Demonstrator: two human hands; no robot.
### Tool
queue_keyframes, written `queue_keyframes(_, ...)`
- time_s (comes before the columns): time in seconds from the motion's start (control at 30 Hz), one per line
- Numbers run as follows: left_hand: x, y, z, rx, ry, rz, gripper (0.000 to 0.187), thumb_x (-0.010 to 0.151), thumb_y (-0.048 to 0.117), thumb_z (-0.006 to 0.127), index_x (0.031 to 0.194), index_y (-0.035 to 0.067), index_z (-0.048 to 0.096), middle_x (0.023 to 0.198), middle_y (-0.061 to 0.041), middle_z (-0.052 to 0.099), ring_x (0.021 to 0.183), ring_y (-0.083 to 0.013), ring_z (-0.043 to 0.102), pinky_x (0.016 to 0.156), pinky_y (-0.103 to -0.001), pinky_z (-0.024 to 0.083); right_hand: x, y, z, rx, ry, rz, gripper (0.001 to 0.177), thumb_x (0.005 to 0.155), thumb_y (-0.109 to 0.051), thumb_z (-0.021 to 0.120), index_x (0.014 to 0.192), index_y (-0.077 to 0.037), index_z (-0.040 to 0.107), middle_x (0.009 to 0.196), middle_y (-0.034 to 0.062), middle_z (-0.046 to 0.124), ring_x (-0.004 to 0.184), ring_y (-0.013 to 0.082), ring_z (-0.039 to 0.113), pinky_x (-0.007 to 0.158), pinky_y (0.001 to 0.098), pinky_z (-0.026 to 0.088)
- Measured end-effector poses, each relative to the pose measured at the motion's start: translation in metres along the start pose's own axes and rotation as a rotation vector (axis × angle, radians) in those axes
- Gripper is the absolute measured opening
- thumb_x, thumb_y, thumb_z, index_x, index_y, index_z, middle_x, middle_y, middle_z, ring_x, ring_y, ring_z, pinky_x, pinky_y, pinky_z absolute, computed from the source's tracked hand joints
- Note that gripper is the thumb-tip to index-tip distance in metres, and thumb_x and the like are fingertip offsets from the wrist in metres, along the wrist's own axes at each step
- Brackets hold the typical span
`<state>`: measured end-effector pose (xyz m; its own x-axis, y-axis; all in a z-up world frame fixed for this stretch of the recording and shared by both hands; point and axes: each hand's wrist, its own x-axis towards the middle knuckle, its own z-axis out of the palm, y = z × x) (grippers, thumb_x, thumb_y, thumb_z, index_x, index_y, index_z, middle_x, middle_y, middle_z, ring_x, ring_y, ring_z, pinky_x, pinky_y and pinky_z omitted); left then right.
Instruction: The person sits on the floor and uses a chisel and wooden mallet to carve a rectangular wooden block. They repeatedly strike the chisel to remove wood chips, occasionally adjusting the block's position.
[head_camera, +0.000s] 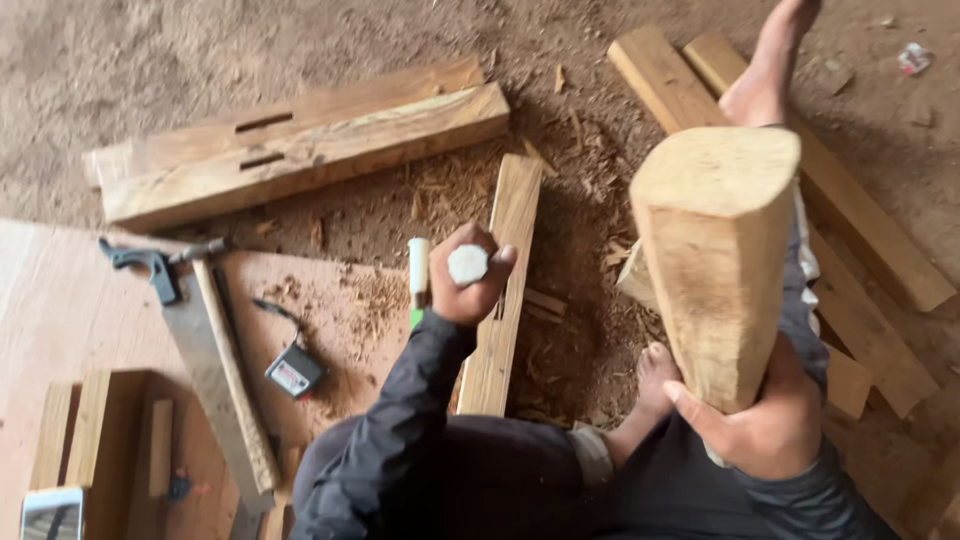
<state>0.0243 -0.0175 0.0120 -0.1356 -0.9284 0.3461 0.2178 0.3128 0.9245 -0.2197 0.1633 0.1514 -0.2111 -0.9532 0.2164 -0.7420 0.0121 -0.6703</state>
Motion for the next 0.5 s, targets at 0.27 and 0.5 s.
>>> queue_keyframes(0.27,-0.002,-0.025,0.012,-0.014,-0.08,-0.034,0.025,0.09,0.007,0.075,0.078,0.007,0.053,0.072,0.002,0.056,0.066,-0.0071,0.05,0.061,-0.027,0.043,-0.005,-0.005,0.003,0.008,-0.017,-0.028,0.055,0.07,-0.016,0.085,0.119,0.001,0.064,0.109,0.0141,0.073,0.096,0.0212,0.074,0.085,0.0318,0.056)
queue_keyframes(0.5,0.001,-0.032,0.017,-0.012,-0.101,-0.029,0.028,0.091,0.009,0.076,0.077,0.007,0.052,0.071,0.001,0.055,0.065,-0.0075,0.05,0.061,-0.027,0.043,-0.006,-0.004,0.003,0.014,-0.038,-0.035,0.056,0.071,-0.016,0.084,0.121,0.001,0.063,0.111,0.0147,0.073,0.099,0.0212,0.074,0.087,0.032,0.056)
